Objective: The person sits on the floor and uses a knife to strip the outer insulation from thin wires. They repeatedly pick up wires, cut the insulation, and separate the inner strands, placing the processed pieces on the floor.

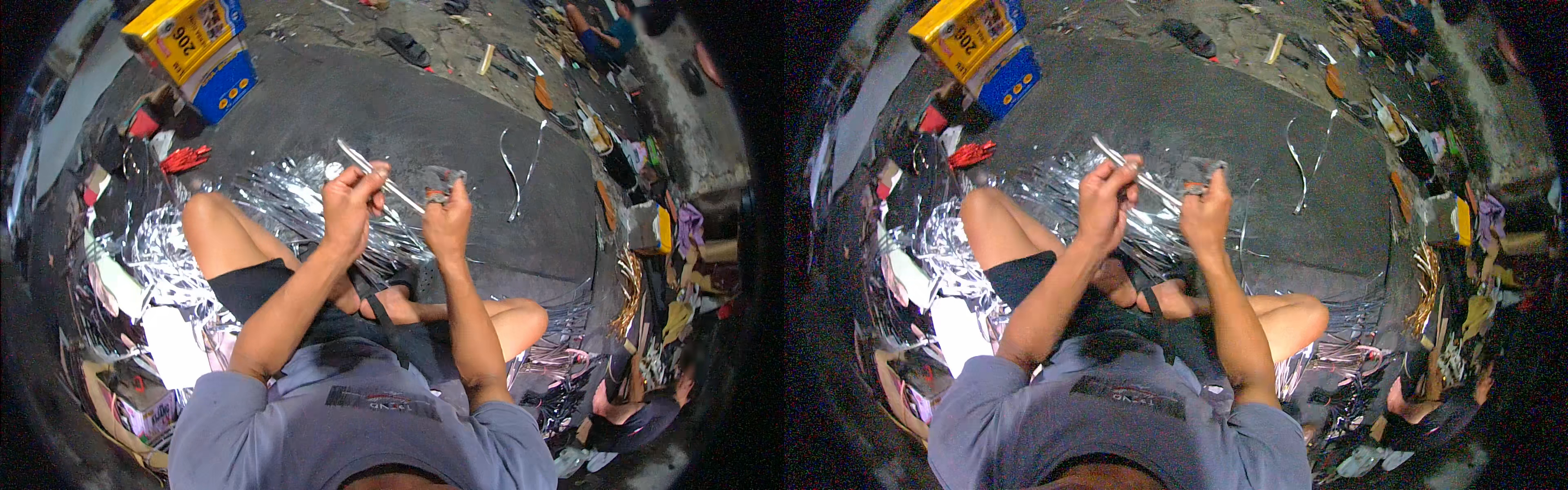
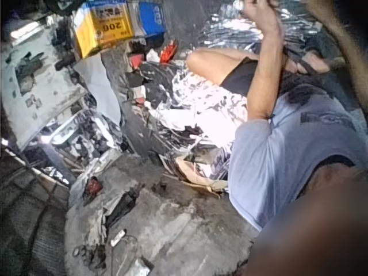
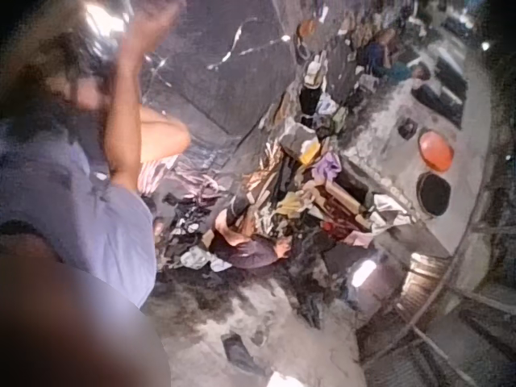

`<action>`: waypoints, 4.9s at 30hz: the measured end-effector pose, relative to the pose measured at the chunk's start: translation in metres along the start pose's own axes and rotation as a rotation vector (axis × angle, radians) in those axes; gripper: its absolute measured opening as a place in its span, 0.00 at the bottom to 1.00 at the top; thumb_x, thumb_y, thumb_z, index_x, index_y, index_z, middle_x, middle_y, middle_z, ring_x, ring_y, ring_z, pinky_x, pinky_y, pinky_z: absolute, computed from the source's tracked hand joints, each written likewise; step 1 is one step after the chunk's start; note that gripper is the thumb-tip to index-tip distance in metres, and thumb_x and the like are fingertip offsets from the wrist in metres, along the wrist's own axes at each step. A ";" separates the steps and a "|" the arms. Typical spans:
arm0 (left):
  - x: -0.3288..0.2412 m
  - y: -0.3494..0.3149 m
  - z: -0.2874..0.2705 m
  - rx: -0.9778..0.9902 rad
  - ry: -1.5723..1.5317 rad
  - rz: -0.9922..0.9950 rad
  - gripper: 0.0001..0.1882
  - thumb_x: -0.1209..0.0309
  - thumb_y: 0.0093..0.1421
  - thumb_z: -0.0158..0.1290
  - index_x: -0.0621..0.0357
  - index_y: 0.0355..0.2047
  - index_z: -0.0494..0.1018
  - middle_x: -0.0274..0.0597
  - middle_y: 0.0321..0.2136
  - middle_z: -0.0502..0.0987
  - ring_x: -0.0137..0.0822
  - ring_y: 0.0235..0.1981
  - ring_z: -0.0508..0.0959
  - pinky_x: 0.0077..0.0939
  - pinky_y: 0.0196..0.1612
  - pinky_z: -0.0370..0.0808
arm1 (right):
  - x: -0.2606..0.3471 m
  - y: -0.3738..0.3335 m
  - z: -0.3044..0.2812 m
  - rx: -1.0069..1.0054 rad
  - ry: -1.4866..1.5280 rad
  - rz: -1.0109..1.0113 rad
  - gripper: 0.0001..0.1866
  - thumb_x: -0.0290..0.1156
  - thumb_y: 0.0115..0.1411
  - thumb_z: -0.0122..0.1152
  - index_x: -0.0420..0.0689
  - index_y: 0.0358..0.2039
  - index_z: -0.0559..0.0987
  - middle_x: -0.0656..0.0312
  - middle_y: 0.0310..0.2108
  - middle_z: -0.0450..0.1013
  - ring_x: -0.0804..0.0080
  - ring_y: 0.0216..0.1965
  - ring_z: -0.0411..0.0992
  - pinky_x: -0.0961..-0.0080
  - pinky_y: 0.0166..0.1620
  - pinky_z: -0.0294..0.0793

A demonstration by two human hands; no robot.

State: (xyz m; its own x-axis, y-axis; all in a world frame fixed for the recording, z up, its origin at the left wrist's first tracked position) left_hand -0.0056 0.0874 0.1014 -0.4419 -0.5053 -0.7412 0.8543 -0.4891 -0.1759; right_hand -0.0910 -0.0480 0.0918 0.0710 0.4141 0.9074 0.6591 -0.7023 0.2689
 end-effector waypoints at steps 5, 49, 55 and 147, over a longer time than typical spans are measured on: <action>-0.018 0.008 -0.031 -0.081 0.104 0.074 0.05 0.74 0.61 0.59 0.63 0.36 0.80 0.36 0.30 0.81 0.22 0.25 0.77 0.15 0.28 0.73 | -0.022 -0.001 -0.028 0.046 -0.207 0.145 0.11 0.20 0.53 0.48 0.37 0.37 0.75 0.55 0.25 0.75 0.70 0.27 0.72 0.67 0.31 0.70; -0.021 -0.020 -0.020 -0.062 0.348 0.044 0.05 0.77 0.59 0.58 0.64 0.35 0.79 0.36 0.27 0.81 0.24 0.27 0.78 0.15 0.30 0.74 | 0.037 -0.014 -0.003 0.406 0.191 0.000 0.07 0.24 0.54 0.62 0.38 0.34 0.80 0.61 0.28 0.76 0.75 0.29 0.74 0.75 0.30 0.72; -0.019 -0.027 -0.004 -0.097 0.314 0.154 0.07 0.80 0.56 0.58 0.67 0.36 0.79 0.34 0.25 0.79 0.19 0.25 0.74 0.14 0.29 0.71 | 0.074 -0.021 -0.002 0.277 -0.162 -0.384 0.12 0.23 0.44 0.65 0.37 0.32 0.80 0.52 0.27 0.73 0.55 0.28 0.75 0.65 0.30 0.73; -0.008 -0.048 -0.017 -0.027 -0.042 -0.103 0.06 0.76 0.59 0.61 0.65 0.36 0.79 0.37 0.32 0.80 0.23 0.31 0.78 0.16 0.34 0.74 | 0.069 -0.041 -0.001 0.174 -0.075 -0.307 0.06 0.20 0.43 0.63 0.36 0.24 0.77 0.59 0.20 0.69 0.71 0.19 0.66 0.73 0.24 0.63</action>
State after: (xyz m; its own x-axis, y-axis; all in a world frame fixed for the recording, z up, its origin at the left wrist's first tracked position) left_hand -0.0385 0.1269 0.1050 -0.5381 -0.4831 -0.6907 0.8108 -0.5205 -0.2676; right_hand -0.1137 0.0084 0.1436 -0.0993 0.6363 0.7650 0.7756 -0.4322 0.4601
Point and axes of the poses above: each hand's wrist, its own y-axis towards the middle knuckle, its own z-axis out of the palm, x = y × z, the point moved 1 cm from there along y, towards the middle knuckle
